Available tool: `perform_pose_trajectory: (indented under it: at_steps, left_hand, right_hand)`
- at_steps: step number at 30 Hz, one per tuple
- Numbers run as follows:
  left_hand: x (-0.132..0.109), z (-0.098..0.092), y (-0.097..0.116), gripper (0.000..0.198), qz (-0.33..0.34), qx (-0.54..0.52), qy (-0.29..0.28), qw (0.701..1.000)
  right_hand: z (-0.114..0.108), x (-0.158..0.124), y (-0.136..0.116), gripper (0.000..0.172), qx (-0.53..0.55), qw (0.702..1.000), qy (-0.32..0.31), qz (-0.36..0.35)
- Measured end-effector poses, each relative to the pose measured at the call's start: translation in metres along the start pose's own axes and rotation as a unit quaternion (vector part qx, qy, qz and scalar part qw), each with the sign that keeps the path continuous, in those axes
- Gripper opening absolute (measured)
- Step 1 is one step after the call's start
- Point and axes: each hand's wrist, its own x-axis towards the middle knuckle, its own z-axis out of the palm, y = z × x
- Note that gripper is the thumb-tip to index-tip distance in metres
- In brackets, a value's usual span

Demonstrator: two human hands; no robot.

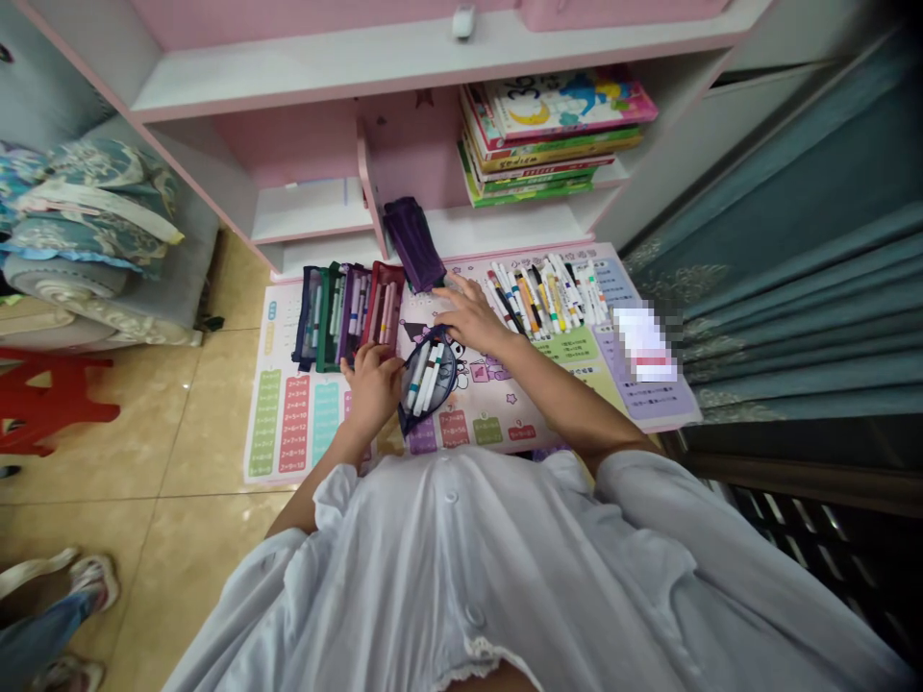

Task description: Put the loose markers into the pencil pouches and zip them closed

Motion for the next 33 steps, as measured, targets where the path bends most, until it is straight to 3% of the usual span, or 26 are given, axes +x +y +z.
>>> perform_pose_trajectory:
  at_steps: [9,14,20,26,33]
  left_hand:
    - [0.015,-0.011,0.009,0.02,0.079,0.041,-0.076,0.993]
    - [0.023,-0.007,0.021,0.019,0.068,0.04,-0.041,0.996]
    - [0.013,-0.002,0.047,0.013,0.063,-0.02,0.034,0.997]
    - [0.002,0.012,0.071,0.019,0.131,-0.046,-0.031,0.99]
    - [0.002,0.02,0.076,0.014,0.121,-0.049,-0.015,0.991]
  right_hand:
    - [-0.009,-0.074,0.018,0.012,0.101,0.994,0.031,0.042]
    - [0.004,-0.102,0.009,0.006,0.111,0.982,0.103,0.112]
    - [0.017,-0.11,-0.015,0.014,0.105,0.973,0.149,0.144]
    - [0.019,-0.113,-0.022,0.015,0.099,0.977,0.14,0.126]
    - [0.018,-0.117,-0.024,0.015,0.098,0.977,0.151,0.111]
